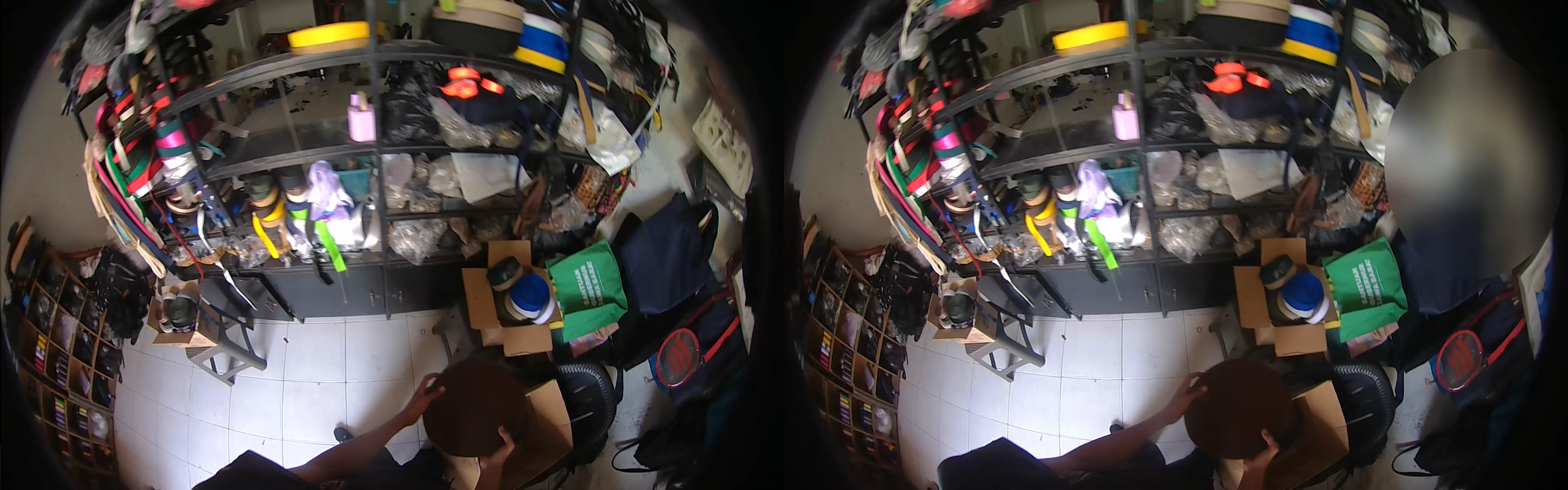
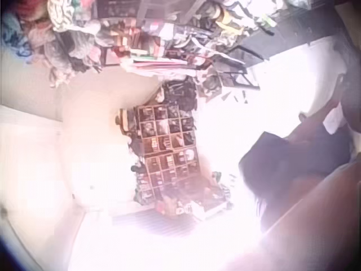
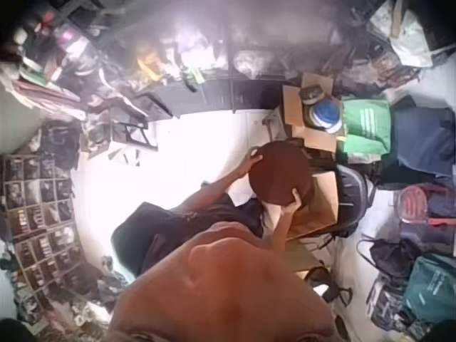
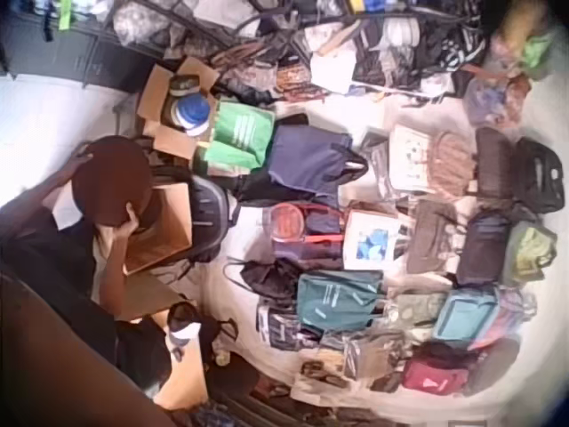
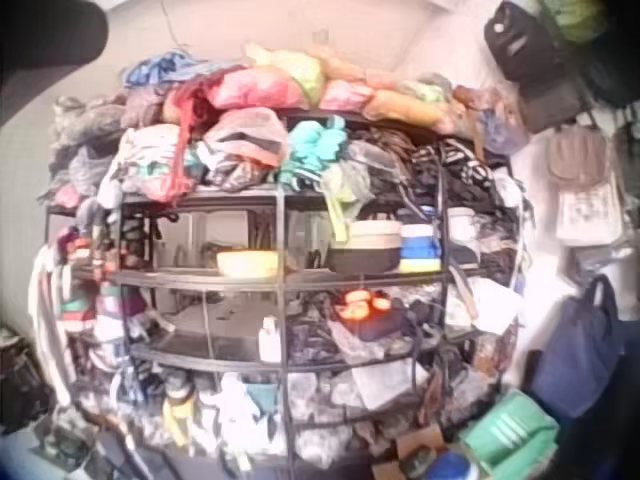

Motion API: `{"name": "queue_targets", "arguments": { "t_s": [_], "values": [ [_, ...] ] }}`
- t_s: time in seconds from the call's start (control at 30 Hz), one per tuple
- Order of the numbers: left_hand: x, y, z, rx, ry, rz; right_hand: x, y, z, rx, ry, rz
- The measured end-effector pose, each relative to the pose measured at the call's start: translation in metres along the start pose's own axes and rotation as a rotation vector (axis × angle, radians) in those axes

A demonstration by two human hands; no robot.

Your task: The person picks up rolls of colored webbing from a box on a chair and places them one by one onto a metal storage shelf.

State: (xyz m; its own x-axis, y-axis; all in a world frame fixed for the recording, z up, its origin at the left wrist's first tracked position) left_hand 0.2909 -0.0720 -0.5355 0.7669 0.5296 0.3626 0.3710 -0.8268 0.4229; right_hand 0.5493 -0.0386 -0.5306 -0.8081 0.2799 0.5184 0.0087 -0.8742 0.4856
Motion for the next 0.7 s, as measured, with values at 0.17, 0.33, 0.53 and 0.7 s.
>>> {"name": "queue_targets", "arguments": {
  "t_s": [0.17,0.33,0.53,0.7],
  "values": [
    [-0.166,0.049,-0.138,0.261,0.15,-0.288,0.197,0.05,-0.071,0.13,0.056,0.273],
    [-0.276,0.12,-0.3,0.639,0.364,-0.453,0.4,0.129,-0.098,0.092,0.217,0.498],
    [-0.31,0.204,-0.55,1.035,0.453,-0.56,0.651,0.273,-0.011,-0.453,0.052,1.144],
    [-0.314,0.2,-0.711,1.127,0.477,-0.568,0.788,0.295,0.021,-0.803,0.154,1.304]
  ]
}}
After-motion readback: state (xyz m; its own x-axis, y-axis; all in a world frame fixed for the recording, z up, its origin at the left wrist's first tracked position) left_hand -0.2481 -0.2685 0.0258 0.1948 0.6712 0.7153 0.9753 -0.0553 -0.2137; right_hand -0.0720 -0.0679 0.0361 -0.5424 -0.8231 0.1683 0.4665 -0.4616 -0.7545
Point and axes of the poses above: each hand's wrist, its own y-axis away from the middle knuckle, its own x-axis out of the palm, z = x × y, the point moved 7 cm from there along -y, towards the middle knuckle, and after that the axes turned 8 degrees about -z, right-handed, at the moved point
